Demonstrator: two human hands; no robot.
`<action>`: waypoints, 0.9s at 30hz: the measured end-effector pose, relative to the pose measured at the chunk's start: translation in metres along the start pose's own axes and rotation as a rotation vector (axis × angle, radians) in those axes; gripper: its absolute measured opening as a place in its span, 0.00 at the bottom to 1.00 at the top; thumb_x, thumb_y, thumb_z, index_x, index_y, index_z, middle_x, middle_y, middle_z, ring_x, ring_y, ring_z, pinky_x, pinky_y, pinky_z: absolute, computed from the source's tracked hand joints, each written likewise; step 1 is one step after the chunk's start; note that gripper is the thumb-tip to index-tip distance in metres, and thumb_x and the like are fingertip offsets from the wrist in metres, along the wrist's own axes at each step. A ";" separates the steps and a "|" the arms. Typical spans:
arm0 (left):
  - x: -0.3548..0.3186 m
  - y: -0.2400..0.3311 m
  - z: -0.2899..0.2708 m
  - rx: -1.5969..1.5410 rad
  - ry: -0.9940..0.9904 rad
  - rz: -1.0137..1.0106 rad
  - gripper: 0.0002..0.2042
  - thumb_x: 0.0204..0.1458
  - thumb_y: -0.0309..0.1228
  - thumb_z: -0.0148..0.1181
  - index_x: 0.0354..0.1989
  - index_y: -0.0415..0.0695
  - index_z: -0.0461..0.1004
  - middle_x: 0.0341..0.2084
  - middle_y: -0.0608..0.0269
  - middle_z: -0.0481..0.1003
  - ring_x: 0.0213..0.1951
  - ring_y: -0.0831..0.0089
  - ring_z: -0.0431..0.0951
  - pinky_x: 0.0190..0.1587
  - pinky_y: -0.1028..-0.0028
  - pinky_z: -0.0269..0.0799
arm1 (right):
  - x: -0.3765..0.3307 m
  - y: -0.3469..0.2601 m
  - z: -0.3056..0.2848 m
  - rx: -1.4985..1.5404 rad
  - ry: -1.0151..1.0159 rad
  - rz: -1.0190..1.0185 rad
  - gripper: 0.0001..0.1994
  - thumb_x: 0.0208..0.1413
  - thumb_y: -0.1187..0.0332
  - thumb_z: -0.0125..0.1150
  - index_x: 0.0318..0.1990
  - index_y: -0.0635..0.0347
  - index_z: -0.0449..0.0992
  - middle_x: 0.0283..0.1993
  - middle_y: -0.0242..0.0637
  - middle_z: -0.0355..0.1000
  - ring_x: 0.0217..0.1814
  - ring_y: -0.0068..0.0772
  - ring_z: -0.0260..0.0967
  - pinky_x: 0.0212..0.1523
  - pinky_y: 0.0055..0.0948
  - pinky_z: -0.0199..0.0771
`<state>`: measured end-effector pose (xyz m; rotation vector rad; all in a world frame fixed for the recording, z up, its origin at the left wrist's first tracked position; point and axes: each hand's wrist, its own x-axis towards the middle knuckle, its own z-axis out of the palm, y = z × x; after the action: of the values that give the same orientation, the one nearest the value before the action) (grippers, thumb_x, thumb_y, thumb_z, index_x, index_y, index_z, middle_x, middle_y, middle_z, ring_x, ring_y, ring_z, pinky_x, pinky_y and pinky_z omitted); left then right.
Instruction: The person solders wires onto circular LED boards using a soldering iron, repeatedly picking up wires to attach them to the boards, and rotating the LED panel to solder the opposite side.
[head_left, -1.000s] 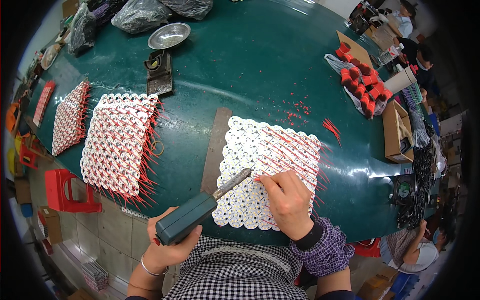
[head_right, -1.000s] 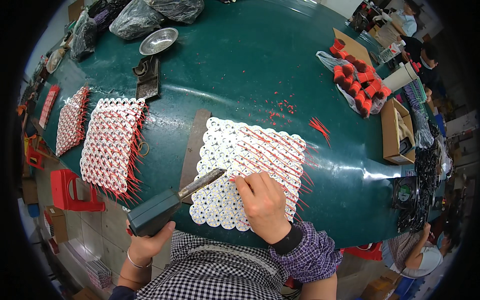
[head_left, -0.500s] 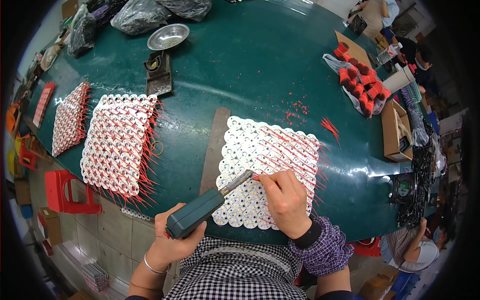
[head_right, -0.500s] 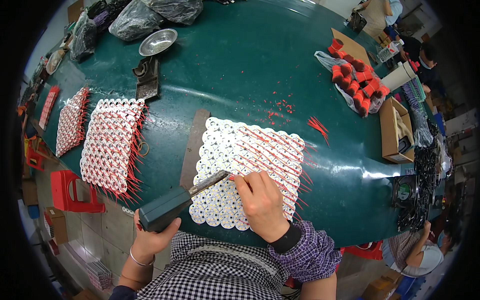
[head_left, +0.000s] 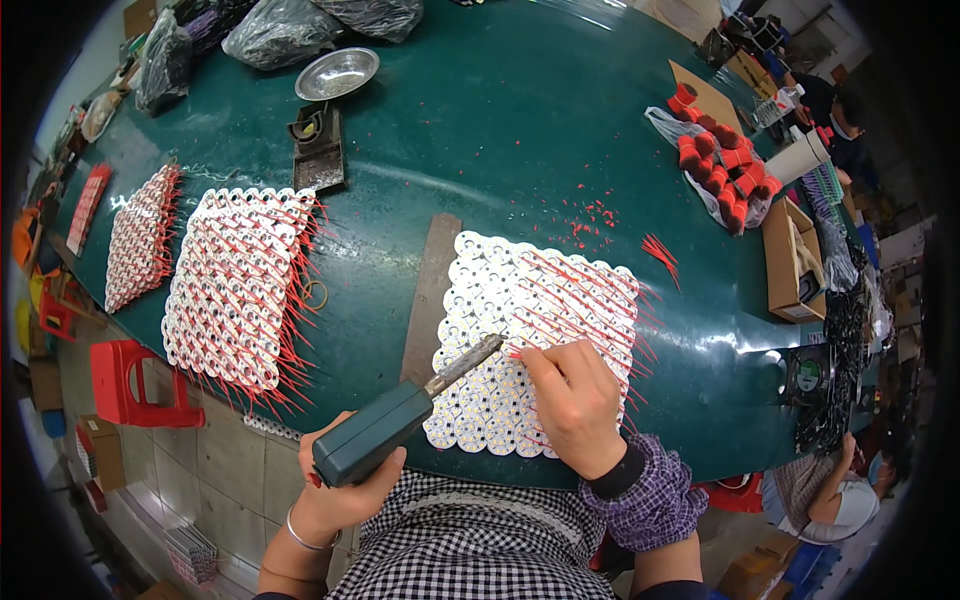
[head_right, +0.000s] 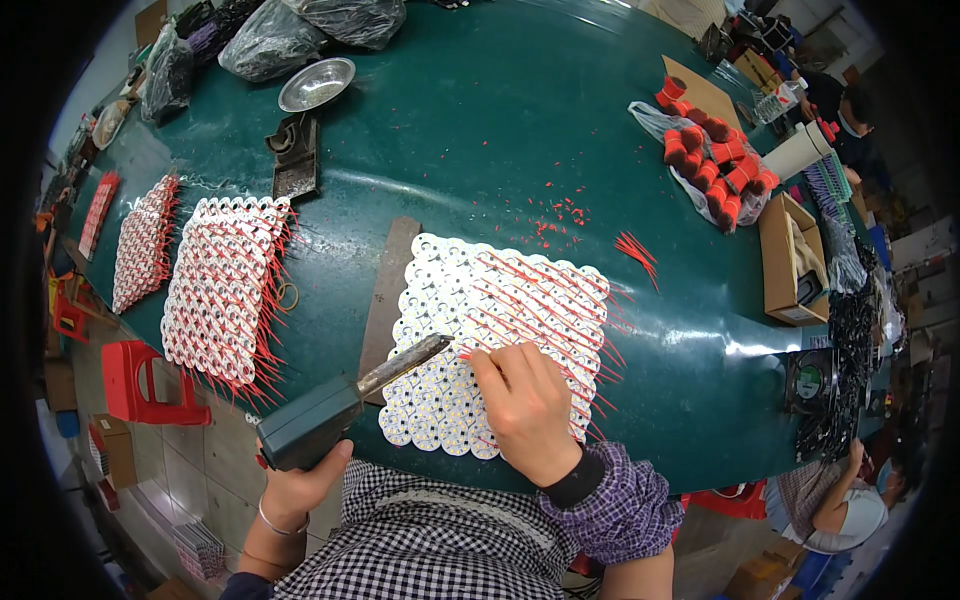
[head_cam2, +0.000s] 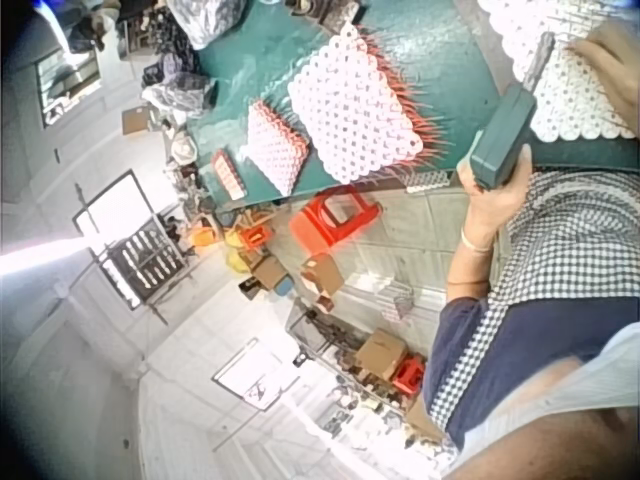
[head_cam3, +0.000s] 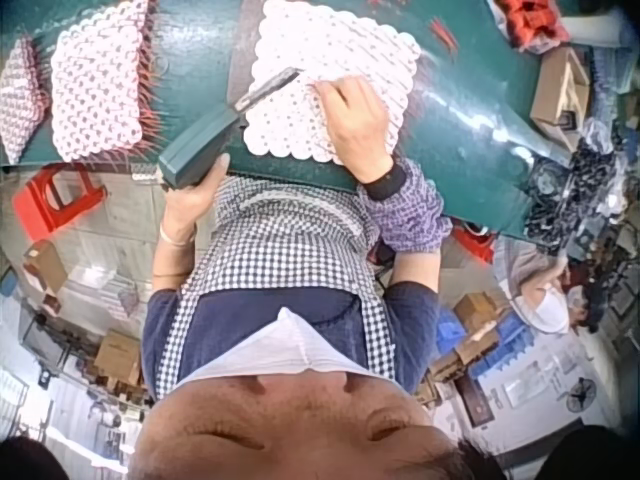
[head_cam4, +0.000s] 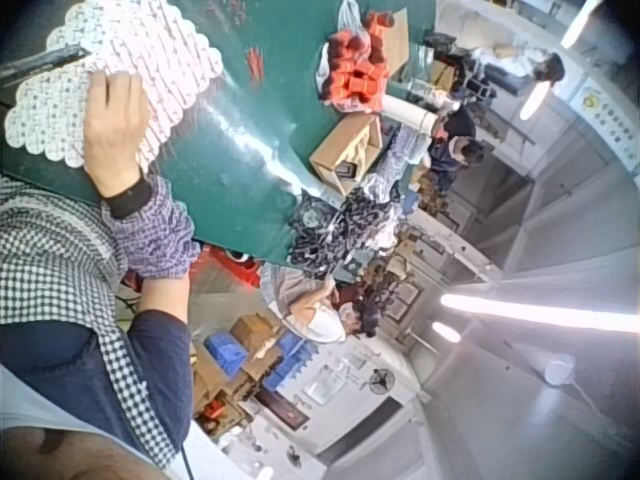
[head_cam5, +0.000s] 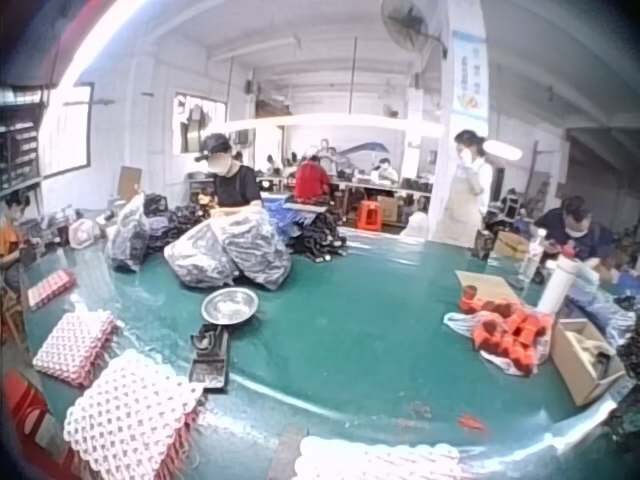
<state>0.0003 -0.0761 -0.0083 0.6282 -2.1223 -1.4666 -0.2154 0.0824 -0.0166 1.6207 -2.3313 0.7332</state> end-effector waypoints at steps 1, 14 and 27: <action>-0.001 0.000 0.000 0.001 0.018 0.027 0.10 0.45 0.19 0.68 0.38 0.36 0.80 0.30 0.61 0.78 0.24 0.76 0.76 0.26 0.79 0.69 | -0.001 -0.001 -0.004 0.001 0.000 0.000 0.14 0.45 0.77 0.62 0.42 0.66 0.79 0.33 0.35 0.68 0.35 0.34 0.68 0.31 0.32 0.68; -0.001 0.005 -0.001 -0.034 -0.108 -0.040 0.11 0.44 0.20 0.68 0.38 0.34 0.79 0.26 0.64 0.77 0.24 0.81 0.73 0.27 0.80 0.68 | -0.017 -0.005 -0.008 0.023 -0.030 0.045 0.12 0.46 0.77 0.63 0.42 0.66 0.78 0.33 0.35 0.70 0.33 0.34 0.69 0.31 0.33 0.69; -0.001 0.006 -0.002 0.044 -0.159 -0.048 0.07 0.44 0.20 0.68 0.32 0.36 0.78 0.24 0.64 0.75 0.22 0.80 0.72 0.25 0.78 0.67 | -0.016 -0.007 -0.008 -0.014 -0.059 0.041 0.13 0.46 0.76 0.63 0.42 0.66 0.79 0.33 0.35 0.68 0.34 0.34 0.68 0.32 0.32 0.69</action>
<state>0.0018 -0.0752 -0.0016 0.5992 -2.2802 -1.5458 -0.2035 0.0975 -0.0151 1.6140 -2.4118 0.6847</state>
